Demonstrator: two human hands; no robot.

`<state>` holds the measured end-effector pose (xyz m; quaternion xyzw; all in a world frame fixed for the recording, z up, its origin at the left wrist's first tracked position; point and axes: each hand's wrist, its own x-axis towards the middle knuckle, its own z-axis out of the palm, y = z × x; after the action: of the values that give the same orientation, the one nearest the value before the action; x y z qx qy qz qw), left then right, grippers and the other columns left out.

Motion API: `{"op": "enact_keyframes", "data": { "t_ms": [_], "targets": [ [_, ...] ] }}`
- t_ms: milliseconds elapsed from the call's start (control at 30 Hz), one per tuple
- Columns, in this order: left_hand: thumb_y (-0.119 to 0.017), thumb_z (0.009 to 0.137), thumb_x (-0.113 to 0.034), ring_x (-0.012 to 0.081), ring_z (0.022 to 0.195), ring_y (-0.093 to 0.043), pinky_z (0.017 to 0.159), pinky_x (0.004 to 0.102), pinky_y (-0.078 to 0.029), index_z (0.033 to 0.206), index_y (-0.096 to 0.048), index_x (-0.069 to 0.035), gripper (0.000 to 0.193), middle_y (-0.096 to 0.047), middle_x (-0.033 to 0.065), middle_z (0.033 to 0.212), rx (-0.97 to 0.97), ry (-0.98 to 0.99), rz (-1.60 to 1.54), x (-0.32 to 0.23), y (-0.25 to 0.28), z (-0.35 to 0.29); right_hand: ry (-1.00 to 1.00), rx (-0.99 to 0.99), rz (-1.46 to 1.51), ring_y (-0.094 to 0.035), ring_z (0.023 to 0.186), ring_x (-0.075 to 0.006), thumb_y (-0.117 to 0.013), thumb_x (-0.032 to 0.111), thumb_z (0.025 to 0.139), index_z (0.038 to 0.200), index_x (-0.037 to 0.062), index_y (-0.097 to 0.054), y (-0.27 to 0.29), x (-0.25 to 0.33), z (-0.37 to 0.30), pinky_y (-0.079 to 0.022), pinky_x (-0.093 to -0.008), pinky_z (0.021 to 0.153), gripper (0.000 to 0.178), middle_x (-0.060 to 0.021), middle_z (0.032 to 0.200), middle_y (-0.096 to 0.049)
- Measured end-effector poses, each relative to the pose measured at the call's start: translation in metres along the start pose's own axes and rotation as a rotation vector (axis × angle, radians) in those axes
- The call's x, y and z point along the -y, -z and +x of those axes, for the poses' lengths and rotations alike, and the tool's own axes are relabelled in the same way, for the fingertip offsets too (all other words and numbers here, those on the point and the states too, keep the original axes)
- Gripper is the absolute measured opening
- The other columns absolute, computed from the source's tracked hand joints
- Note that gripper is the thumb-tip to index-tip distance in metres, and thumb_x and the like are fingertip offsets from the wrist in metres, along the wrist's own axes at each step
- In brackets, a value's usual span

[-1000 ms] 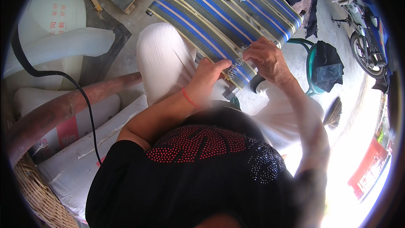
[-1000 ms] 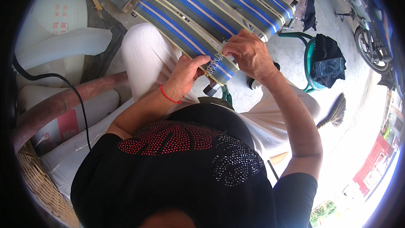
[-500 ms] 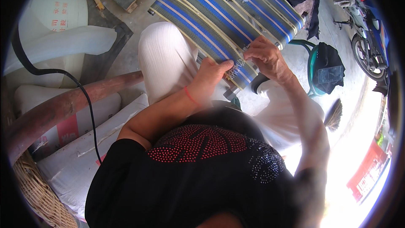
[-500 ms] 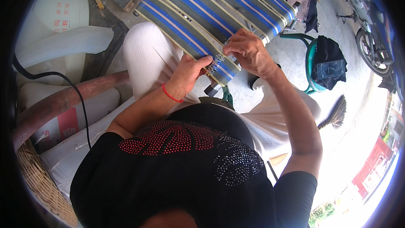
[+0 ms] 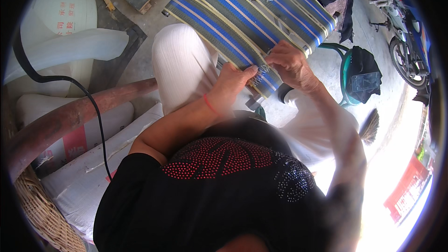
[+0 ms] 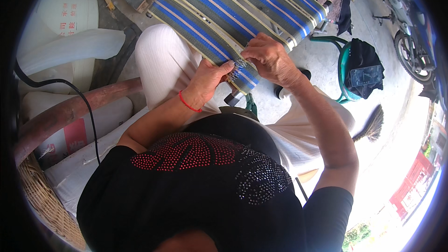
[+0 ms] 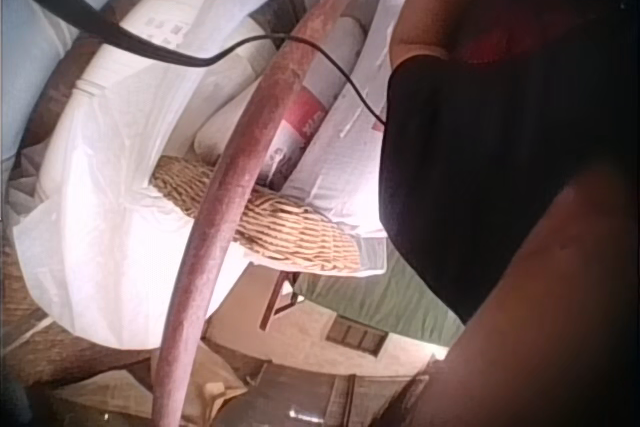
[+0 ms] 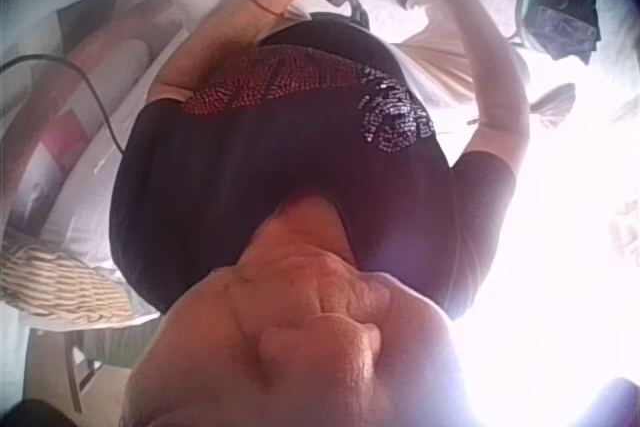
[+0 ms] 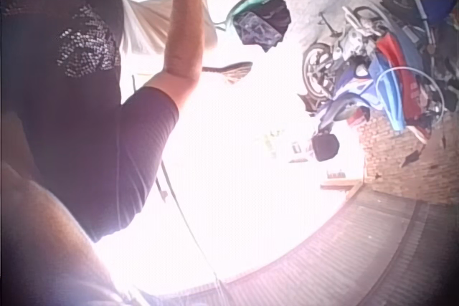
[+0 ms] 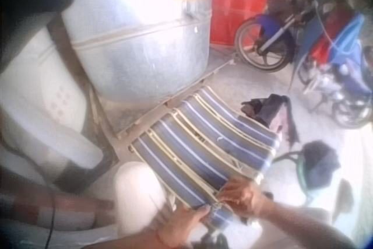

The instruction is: The person uses a thin line to sew or repair a blue and yellow striped mesh material, handling a small component by hand and then using scissors to cut the thread.

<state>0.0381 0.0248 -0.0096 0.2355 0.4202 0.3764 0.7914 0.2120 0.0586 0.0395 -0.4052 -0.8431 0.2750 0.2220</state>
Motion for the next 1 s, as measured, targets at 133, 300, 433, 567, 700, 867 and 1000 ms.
{"op": "enact_keyframes", "data": {
  "t_ms": [133, 300, 433, 567, 700, 867, 1000],
  "targets": [
    [-0.056, 0.081, -0.004, 0.0121, 0.077, -0.057, 0.067, 0.0264, -0.051, 0.099, -0.054, -0.005, 0.018, -0.058, 0.0029, 0.088, -0.017, 0.022, 0.018, -0.002, -0.001, -0.001, 0.018, -0.002, 0.018, -0.053, 0.074, -0.0223, -0.066, -0.001, 0.063, 0.076, 0.0035, -0.062, 0.0, -0.003, 0.0, -0.046, -0.0318, 0.067, 0.014, -0.0068, 0.072, -0.059],
    [-0.056, 0.08, -0.004, 0.0128, 0.076, -0.057, 0.067, 0.027, -0.051, 0.098, -0.054, -0.003, 0.018, -0.058, 0.0037, 0.088, 0.027, 0.015, -0.063, -0.004, 0.001, -0.003, 0.04, 0.067, -0.135, -0.054, 0.075, -0.0228, -0.065, 0.001, 0.064, 0.076, 0.0033, -0.061, 0.005, -0.005, 0.001, -0.046, -0.0321, 0.068, 0.013, -0.0075, 0.072, -0.059],
    [-0.056, 0.08, -0.004, 0.0131, 0.076, -0.058, 0.068, 0.0271, -0.051, 0.098, -0.054, -0.003, 0.017, -0.059, 0.0039, 0.088, 0.028, 0.032, -0.036, -0.005, -0.001, -0.003, -0.034, -0.037, -0.046, -0.055, 0.074, -0.0232, -0.065, 0.0, 0.064, 0.072, 0.0042, -0.061, -0.003, 0.0, -0.002, -0.047, -0.0323, 0.067, 0.01, -0.0069, 0.073, -0.06],
    [-0.056, 0.08, -0.005, 0.0125, 0.075, -0.058, 0.065, 0.0266, -0.05, 0.097, -0.055, -0.003, 0.017, -0.059, 0.0037, 0.086, 0.007, 0.029, -0.038, -0.008, -0.005, -0.005, -0.243, -0.002, 0.152, -0.055, 0.074, -0.0231, -0.064, 0.0, 0.063, 0.07, 0.0044, -0.06, 0.006, 0.009, 0.001, -0.048, -0.0326, 0.066, 0.009, -0.0065, 0.074, -0.06],
    [-0.055, 0.079, -0.007, 0.0124, 0.073, -0.058, 0.063, 0.0254, -0.049, 0.095, -0.055, -0.004, 0.016, -0.059, 0.0034, 0.084, 0.043, 0.022, -0.06, -0.012, -0.001, -0.008, -0.019, -0.097, -0.163, -0.055, 0.075, -0.0234, -0.065, 0.001, 0.063, 0.07, 0.0042, -0.06, 0.012, 0.028, 0.016, -0.048, -0.0325, 0.066, 0.009, -0.0067, 0.075, -0.058],
    [-0.05, 0.08, -0.012, 0.0135, 0.073, -0.058, 0.066, 0.0259, -0.048, 0.096, -0.053, -0.003, 0.018, -0.059, 0.0046, 0.084, 0.144, 0.066, -0.148, -0.018, -0.001, -0.015, 0.185, 0.026, -0.327, -0.052, 0.077, -0.0236, -0.06, 0.008, 0.065, 0.067, 0.0058, -0.053, 0.007, 0.036, 0.016, -0.047, -0.0336, 0.065, 0.008, -0.0059, 0.071, -0.052],
    [-0.046, 0.082, -0.018, 0.0163, 0.078, -0.059, 0.071, 0.0299, -0.047, 0.099, -0.051, -0.001, 0.024, -0.058, 0.0076, 0.086, 0.202, 0.077, -0.285, -0.016, 0.003, -0.016, 0.181, 0.028, -0.395, -0.052, 0.077, -0.0238, -0.058, 0.008, 0.064, 0.067, 0.0059, -0.051, 0.0, 0.041, 0.016, -0.046, -0.0329, 0.065, 0.008, -0.0056, 0.071, -0.051]
  ]
}}
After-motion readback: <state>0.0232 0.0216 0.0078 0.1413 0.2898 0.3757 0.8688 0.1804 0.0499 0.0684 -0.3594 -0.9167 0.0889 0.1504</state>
